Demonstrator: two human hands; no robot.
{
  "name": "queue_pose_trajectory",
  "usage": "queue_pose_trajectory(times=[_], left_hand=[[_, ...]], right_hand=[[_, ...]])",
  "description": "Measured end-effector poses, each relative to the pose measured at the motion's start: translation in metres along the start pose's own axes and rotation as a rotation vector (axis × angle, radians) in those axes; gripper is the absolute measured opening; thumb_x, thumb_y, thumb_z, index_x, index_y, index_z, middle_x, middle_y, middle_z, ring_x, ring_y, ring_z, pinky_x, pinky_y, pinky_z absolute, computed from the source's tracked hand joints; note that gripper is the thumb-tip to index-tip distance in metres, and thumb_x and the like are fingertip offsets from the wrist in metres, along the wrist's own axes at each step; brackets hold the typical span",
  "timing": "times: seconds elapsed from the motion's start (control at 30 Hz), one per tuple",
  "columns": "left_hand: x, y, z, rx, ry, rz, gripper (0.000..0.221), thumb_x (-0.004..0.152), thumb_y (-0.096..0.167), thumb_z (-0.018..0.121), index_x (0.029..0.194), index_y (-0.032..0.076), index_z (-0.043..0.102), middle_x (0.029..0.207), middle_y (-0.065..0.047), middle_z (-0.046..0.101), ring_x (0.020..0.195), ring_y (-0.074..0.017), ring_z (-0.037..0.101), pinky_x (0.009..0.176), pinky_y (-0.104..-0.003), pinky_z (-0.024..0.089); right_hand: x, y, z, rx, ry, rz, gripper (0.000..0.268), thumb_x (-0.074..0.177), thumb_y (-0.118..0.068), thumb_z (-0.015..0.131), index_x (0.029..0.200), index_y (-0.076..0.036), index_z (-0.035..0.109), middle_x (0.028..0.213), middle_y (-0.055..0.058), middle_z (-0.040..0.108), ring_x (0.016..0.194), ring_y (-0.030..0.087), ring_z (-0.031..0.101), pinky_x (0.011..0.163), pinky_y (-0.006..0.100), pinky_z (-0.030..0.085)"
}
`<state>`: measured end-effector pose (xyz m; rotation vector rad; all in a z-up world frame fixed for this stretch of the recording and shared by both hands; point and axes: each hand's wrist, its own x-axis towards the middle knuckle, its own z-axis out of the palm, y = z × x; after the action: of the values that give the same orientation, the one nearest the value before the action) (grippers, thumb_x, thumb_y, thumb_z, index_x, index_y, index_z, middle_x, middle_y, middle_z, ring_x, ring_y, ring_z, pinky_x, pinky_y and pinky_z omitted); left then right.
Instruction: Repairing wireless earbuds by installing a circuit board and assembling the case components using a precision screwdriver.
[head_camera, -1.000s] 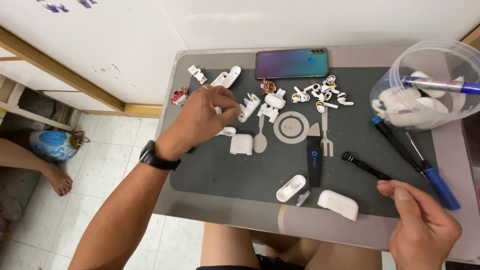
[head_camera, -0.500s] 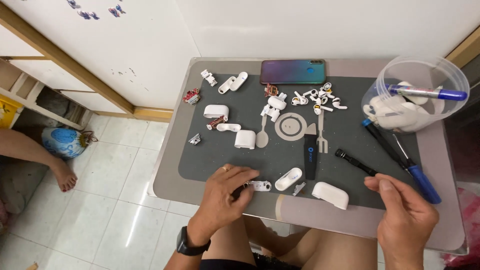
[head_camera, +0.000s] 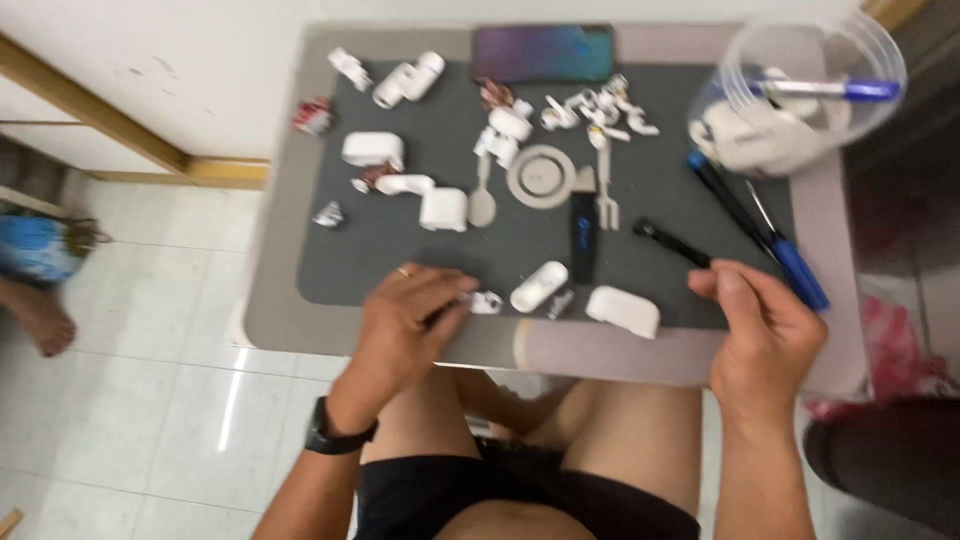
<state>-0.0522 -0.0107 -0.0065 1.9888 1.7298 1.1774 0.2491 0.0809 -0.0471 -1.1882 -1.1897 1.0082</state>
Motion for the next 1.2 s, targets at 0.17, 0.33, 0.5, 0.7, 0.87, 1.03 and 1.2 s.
queue_pose_trajectory(times=[0.17, 0.33, 0.5, 0.7, 0.87, 1.03, 1.2], left_hand=[[0.001, 0.001, -0.003, -0.023, 0.004, -0.054, 0.021, 0.082, -0.001, 0.071, 0.103, 0.001, 0.076, 0.102, -0.006, 0.076, 0.074, -0.0166, 0.056, 0.066, -0.027, 0.048], [-0.001, 0.000, -0.004, -0.030, 0.006, -0.047, 0.023, 0.082, -0.003, 0.071, 0.104, 0.002, 0.076, 0.100, -0.005, 0.075, 0.073, -0.0161, 0.054, 0.065, -0.027, 0.048], [-0.001, 0.000, -0.004, -0.044, 0.003, -0.046, 0.023, 0.082, -0.002, 0.071, 0.102, 0.005, 0.077, 0.100, -0.002, 0.077, 0.079, -0.0153, 0.058, 0.071, -0.026, 0.051], [-0.003, -0.006, -0.008, -0.045, 0.008, -0.015, 0.027, 0.078, -0.002, 0.075, 0.102, 0.010, 0.079, 0.101, -0.004, 0.077, 0.084, -0.0171, 0.063, 0.076, -0.028, 0.055], [-0.002, -0.005, -0.010, -0.056, 0.018, -0.034, 0.022, 0.081, 0.002, 0.076, 0.101, 0.012, 0.080, 0.098, -0.002, 0.077, 0.080, -0.0151, 0.063, 0.073, -0.026, 0.054], [-0.001, -0.003, -0.012, -0.058, 0.017, -0.038, 0.021, 0.080, 0.003, 0.076, 0.099, 0.010, 0.080, 0.097, -0.002, 0.079, 0.081, -0.0159, 0.064, 0.075, -0.027, 0.055], [-0.002, 0.000, -0.017, -0.073, 0.030, -0.050, 0.022, 0.080, 0.004, 0.074, 0.101, 0.008, 0.078, 0.096, -0.003, 0.078, 0.079, -0.0172, 0.063, 0.076, -0.028, 0.054]], right_hand=[[0.002, -0.003, 0.004, 0.015, -0.029, -0.033, 0.015, 0.104, 0.001, 0.059, 0.115, 0.005, 0.068, 0.096, 0.012, 0.070, 0.090, 0.016, 0.069, 0.092, 0.025, 0.059], [0.002, -0.003, 0.004, 0.036, -0.035, -0.045, 0.015, 0.103, 0.000, 0.059, 0.114, 0.005, 0.068, 0.095, 0.011, 0.069, 0.089, 0.016, 0.069, 0.091, 0.024, 0.057], [0.000, -0.001, 0.002, 0.006, -0.048, -0.075, 0.015, 0.106, 0.001, 0.058, 0.117, 0.007, 0.067, 0.097, 0.013, 0.069, 0.090, 0.017, 0.068, 0.091, 0.025, 0.058], [-0.003, 0.004, 0.000, -0.051, -0.024, -0.038, 0.017, 0.108, 0.004, 0.057, 0.123, 0.008, 0.065, 0.102, 0.016, 0.069, 0.093, 0.018, 0.068, 0.093, 0.025, 0.056], [-0.002, 0.019, -0.007, -0.039, -0.038, -0.063, 0.017, 0.112, 0.001, 0.056, 0.125, 0.009, 0.064, 0.104, 0.015, 0.067, 0.096, 0.018, 0.066, 0.097, 0.024, 0.053], [-0.005, 0.009, 0.000, -0.186, -0.036, -0.156, 0.016, 0.115, 0.015, 0.052, 0.127, 0.023, 0.059, 0.108, 0.032, 0.064, 0.097, 0.034, 0.065, 0.097, 0.039, 0.055], [-0.001, 0.033, -0.006, -0.177, -0.008, -0.209, 0.013, 0.117, 0.017, 0.053, 0.126, 0.024, 0.060, 0.107, 0.032, 0.063, 0.096, 0.035, 0.065, 0.101, 0.041, 0.057]])
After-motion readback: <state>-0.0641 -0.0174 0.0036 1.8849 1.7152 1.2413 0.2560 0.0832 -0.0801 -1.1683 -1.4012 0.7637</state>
